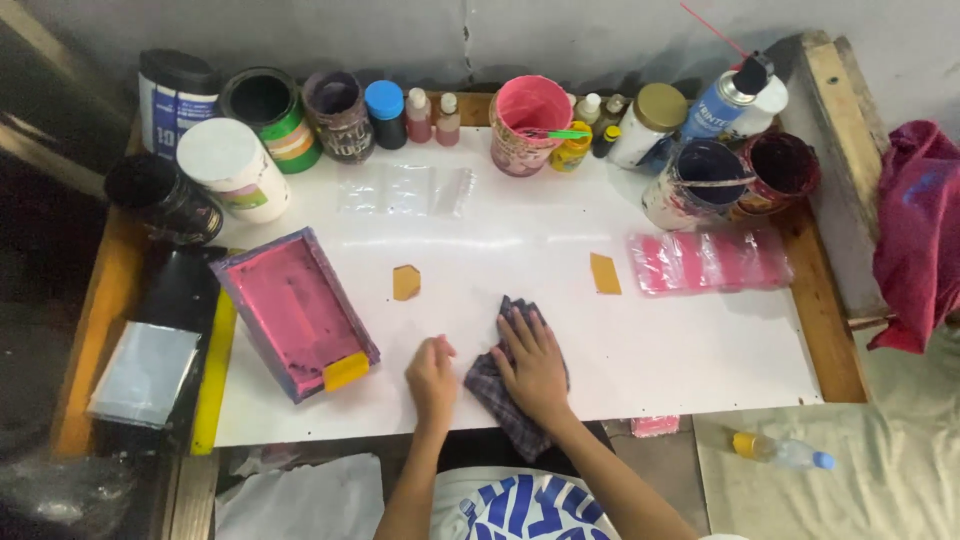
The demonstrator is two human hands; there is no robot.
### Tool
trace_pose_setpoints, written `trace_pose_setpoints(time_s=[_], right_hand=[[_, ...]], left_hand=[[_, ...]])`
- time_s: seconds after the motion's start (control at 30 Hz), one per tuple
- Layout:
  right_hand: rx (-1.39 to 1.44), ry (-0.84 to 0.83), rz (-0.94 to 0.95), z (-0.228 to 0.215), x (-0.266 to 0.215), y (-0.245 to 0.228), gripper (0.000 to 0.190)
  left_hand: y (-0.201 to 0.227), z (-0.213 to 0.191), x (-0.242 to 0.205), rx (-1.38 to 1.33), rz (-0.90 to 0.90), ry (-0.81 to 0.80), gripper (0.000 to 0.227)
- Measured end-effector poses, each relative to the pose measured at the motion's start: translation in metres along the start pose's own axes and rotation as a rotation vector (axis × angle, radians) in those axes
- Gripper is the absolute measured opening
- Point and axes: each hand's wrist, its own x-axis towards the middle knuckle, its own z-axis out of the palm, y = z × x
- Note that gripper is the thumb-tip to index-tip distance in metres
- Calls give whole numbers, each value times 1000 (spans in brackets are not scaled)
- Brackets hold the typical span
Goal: The person wipes a white work surface with a dark cloth, then stirs pink paint in a container using a green stick. The person then wipes the surface again and handles a clear plastic sheet.
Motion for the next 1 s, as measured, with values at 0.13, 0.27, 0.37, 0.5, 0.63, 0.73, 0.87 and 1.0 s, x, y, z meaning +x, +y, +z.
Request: trace_pose_setpoints(time_s=[0.13, 0.27, 0.37, 0.5, 0.63, 0.73, 0.87, 1.0], right_hand=[[-94, 170, -61, -19, 14, 51, 47], [-243, 316, 198, 13, 40, 89, 51], [-255, 370, 139, 34, 52, 66, 51], [-26, 301, -139, 0, 33, -20, 53], [98, 224, -214, 12, -13, -1, 56], [20, -15, -163, 4, -22, 63, 60], [94, 382, 168, -7, -43, 181, 55], [29, 304, 854, -45, -45, 259, 64]], left_hand=[[37, -24, 22, 67, -4, 56, 21], [37, -20, 21, 11, 8, -32, 9], [31, -16, 19, 49, 85, -55, 8], [30, -16, 18, 75, 62, -65, 9], [33, -20, 15, 106, 73, -91, 11], [31, -22, 16, 55, 72, -148, 23], [32, -20, 17, 122, 6, -186, 21], [38, -22, 18, 152, -54, -211, 23]])
